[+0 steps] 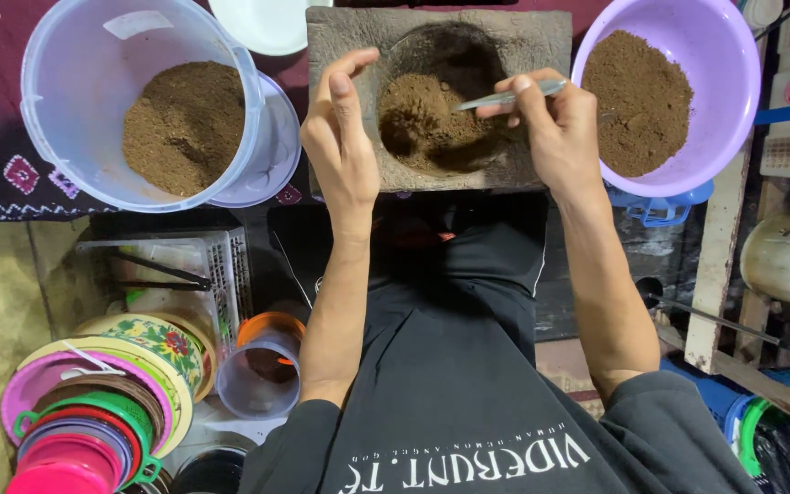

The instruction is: Scooping brown powder from a stone mortar into a plastic bowl using a spoon

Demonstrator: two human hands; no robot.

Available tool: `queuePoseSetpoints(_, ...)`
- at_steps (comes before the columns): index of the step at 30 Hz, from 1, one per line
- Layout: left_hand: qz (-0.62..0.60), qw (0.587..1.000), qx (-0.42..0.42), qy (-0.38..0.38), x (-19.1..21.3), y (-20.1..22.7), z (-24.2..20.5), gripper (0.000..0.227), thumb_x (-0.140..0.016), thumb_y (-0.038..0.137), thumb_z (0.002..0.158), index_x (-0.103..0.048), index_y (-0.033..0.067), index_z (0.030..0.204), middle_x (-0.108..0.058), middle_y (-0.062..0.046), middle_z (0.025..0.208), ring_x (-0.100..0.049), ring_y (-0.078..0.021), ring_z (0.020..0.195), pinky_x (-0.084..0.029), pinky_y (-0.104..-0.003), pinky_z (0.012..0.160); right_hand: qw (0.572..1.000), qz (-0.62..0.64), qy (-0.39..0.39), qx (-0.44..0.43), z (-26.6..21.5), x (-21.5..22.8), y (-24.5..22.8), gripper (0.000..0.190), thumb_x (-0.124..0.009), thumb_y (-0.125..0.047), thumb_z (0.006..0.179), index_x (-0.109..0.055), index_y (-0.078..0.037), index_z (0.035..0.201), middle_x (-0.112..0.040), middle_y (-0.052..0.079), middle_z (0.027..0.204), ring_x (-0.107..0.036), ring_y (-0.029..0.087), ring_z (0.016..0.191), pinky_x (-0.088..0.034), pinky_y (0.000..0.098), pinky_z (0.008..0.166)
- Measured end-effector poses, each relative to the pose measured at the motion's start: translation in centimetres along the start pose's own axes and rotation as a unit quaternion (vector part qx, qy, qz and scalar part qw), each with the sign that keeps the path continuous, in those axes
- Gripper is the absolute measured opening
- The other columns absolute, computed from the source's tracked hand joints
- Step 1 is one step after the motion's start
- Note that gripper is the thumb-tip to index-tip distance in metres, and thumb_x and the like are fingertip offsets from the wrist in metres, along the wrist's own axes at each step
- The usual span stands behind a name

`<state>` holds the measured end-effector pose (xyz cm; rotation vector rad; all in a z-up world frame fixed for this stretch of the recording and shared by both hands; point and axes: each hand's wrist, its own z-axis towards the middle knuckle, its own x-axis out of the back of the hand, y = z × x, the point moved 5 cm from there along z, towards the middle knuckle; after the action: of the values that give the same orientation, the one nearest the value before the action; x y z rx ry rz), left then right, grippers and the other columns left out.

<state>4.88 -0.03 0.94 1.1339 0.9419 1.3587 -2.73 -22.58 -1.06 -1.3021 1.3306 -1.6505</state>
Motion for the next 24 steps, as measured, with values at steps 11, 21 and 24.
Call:
queuePoseSetpoints(11, -0.176, 0.982, 0.031, 0.066, -2.3, -0.6, -2.0, 0.06, -0.033, 0.056, 0.113, -0.061, 0.0078, 0.136, -0.062, -0.012, 0.145, -0.054, -0.0254, 0.145, -0.038, -0.042, 0.131, 0.996, 0.071, 0.023, -0.043, -1.0, 1.6, 0.0, 0.026, -0.051, -0.029, 0.112, -0.064, -0.007, 0.108, -0.078, 0.014, 0.096, -0.061, 0.006, 0.075, -0.045, 0.0153, 0.069)
queuePoseSetpoints(21, -0.29, 0.944, 0.097, 0.126, -5.2, -0.7, -2.6, 0.066, -0.03, 0.063, 0.11, -0.063, 0.0114, 0.135, -0.066, -0.012, 0.142, -0.057, -0.026, 0.142, -0.04, -0.046, 0.126, 0.995, 0.082, 0.042, -0.035, -1.5, 3.4, -0.9, 0.025, -0.051, -0.029, 0.112, -0.063, -0.009, 0.106, -0.077, 0.016, 0.094, -0.07, 0.008, 0.079, -0.043, 0.0142, 0.066)
queuePoseSetpoints(24, -0.344, 0.925, 0.095, 0.132, -7.0, -1.2, -2.7, 0.071, -0.029, 0.065, 0.11, -0.061, 0.009, 0.139, -0.066, -0.015, 0.143, -0.058, -0.0279, 0.141, -0.041, -0.047, 0.124, 0.991, 0.11, 0.062, -0.04, -2.0, 4.6, -1.2, 0.022, -0.053, -0.025, 0.114, -0.063, -0.008, 0.105, -0.069, 0.006, 0.081, -0.081, 0.019, 0.092, -0.046, 0.0157, 0.068)
